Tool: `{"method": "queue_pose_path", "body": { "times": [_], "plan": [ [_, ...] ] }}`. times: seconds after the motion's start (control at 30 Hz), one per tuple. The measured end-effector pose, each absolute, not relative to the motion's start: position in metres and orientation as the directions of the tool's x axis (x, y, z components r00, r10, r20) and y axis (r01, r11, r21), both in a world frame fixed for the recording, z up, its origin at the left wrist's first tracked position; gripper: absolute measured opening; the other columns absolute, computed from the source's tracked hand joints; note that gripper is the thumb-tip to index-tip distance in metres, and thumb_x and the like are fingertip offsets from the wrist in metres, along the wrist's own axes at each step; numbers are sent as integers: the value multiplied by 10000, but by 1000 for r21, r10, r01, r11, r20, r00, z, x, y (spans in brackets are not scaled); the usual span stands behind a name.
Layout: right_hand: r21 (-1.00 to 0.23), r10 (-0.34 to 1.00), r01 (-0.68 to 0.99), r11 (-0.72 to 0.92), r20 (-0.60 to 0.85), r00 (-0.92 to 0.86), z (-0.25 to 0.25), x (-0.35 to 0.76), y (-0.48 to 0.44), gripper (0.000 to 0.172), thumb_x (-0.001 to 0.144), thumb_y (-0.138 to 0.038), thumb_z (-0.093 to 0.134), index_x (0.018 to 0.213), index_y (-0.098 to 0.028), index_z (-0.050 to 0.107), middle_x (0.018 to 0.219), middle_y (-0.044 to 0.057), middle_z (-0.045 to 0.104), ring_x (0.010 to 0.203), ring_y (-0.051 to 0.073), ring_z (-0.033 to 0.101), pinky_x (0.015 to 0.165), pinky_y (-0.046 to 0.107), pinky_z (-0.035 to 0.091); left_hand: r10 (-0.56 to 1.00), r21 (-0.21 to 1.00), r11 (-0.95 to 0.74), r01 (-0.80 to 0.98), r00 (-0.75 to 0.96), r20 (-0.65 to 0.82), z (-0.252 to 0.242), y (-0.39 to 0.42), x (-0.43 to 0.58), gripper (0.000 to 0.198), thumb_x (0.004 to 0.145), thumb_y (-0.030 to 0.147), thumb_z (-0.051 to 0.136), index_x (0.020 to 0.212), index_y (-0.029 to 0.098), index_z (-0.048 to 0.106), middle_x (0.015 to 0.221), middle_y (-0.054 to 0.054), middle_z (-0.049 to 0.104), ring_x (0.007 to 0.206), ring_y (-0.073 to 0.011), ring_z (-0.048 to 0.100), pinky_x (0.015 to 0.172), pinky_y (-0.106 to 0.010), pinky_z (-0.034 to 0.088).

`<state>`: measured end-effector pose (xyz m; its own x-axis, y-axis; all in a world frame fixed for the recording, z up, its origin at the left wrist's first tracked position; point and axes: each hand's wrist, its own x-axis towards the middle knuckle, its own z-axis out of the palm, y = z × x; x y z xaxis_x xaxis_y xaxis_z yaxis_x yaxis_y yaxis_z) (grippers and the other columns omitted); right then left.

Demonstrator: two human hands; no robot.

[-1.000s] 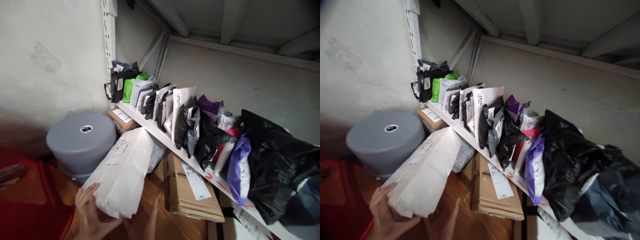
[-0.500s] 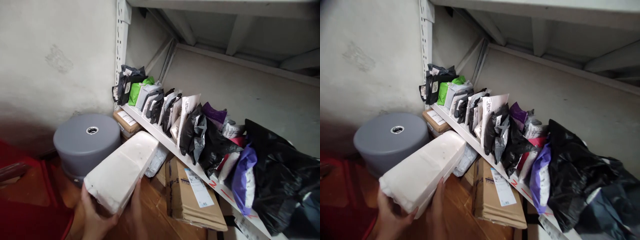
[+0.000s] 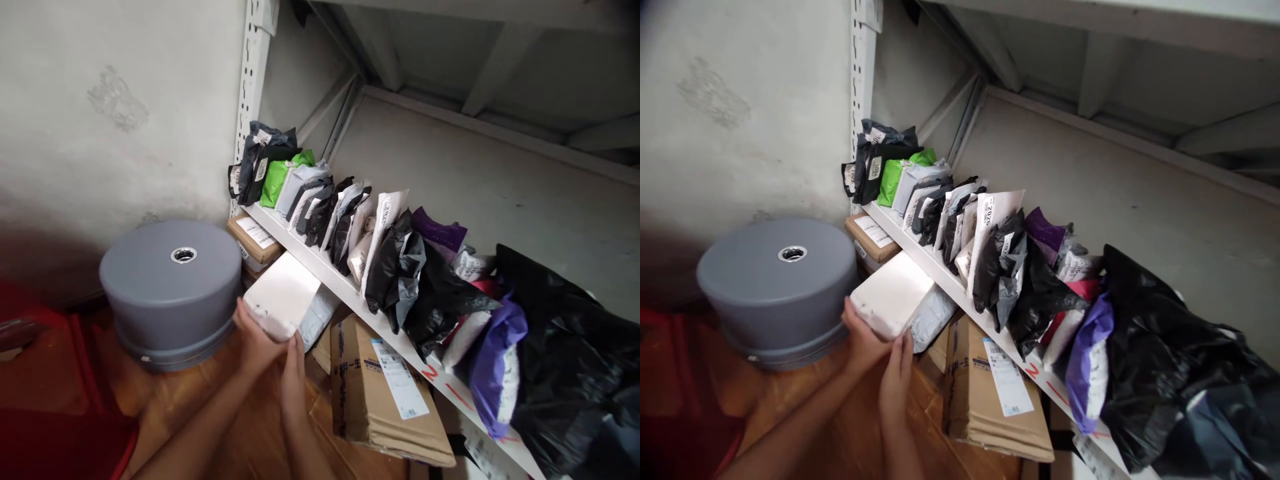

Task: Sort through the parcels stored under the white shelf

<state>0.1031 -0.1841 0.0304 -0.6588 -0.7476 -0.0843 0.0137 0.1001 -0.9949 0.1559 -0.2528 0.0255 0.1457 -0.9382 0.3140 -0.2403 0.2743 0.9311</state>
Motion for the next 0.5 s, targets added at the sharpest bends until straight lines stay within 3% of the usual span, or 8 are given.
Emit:
{"method": "queue_pose_path", "body": {
  "times": [0.07,0.13,0.2,0.3,0.37,0.4,0.43,0.5],
  "plan": [
    [-994,-813,53,100,-113,-571,42,100,-173,881,787,-670,601,1443,-101,451,1520,189,467,1392,294,469,1148,458,422,-958,949,218,-227,134,252,41,-268,139,1406,466,243,844,1535,64,-51,1426,-256,229,1412,-474,265,1190,-570,286],
    [-993,-864,63,102,-120,-488,52,95,-160,975,706,-675,674,1433,-74,426,1485,237,492,1305,315,557,1076,453,501,-967,947,182,-266,124,221,57,-284,131,1353,506,214,835,1532,15,-24,1450,-276,230,1438,-459,218,1216,-536,242],
    [-995,-868,-19,101,-78,-491,59,84,-141,848,746,-627,669,1383,-102,473,1425,244,547,1204,306,632,973,447,571,-975,938,160,-307,99,199,70,-299,129,1340,530,202,853,1530,-20,-11,1468,-301,227,1449,-460,180,1224,-521,208],
    [-885,-787,-464,-43,316,-529,65,54,-88,405,894,-374,619,1267,-216,599,1301,155,641,1161,252,644,906,403,579,-982,934,174,-311,17,188,81,-314,134,1238,662,264,809,1545,-19,-12,1481,-304,206,1454,-469,164,1215,-518,197],
    [-692,-541,-722,-11,611,-578,65,24,-42,269,838,-291,702,1095,-216,673,1120,122,679,1076,258,644,929,425,522,-984,942,176,-285,-23,177,81,-322,140,1219,701,275,789,1551,-1,-40,1493,-302,188,1463,-457,192,1207,-504,228],
    [-692,-415,-719,67,636,-650,64,7,-20,304,776,-348,765,1021,-193,673,1046,120,661,1004,270,638,920,446,503,-986,948,167,-270,-33,164,81,-326,143,1254,678,257,810,1555,15,-52,1507,-302,185,1470,-442,211,1210,-488,240],
    [-762,-317,-634,132,573,-756,61,-10,-1,404,728,-424,790,1021,-180,655,1048,126,648,967,278,627,882,446,500,-989,955,150,-257,-35,146,81,-329,144,1307,632,222,840,1560,34,-61,1524,-302,186,1474,-427,234,1216,-473,250],
    [-940,-150,-292,176,268,-952,54,-42,26,603,663,-573,777,1103,-195,610,1148,132,627,1028,298,602,850,436,491,-994,966,110,-236,-31,105,82,-330,144,1367,565,165,867,1573,87,-54,1564,-279,202,1485,-385,261,1235,-432,249]
  ]
}}
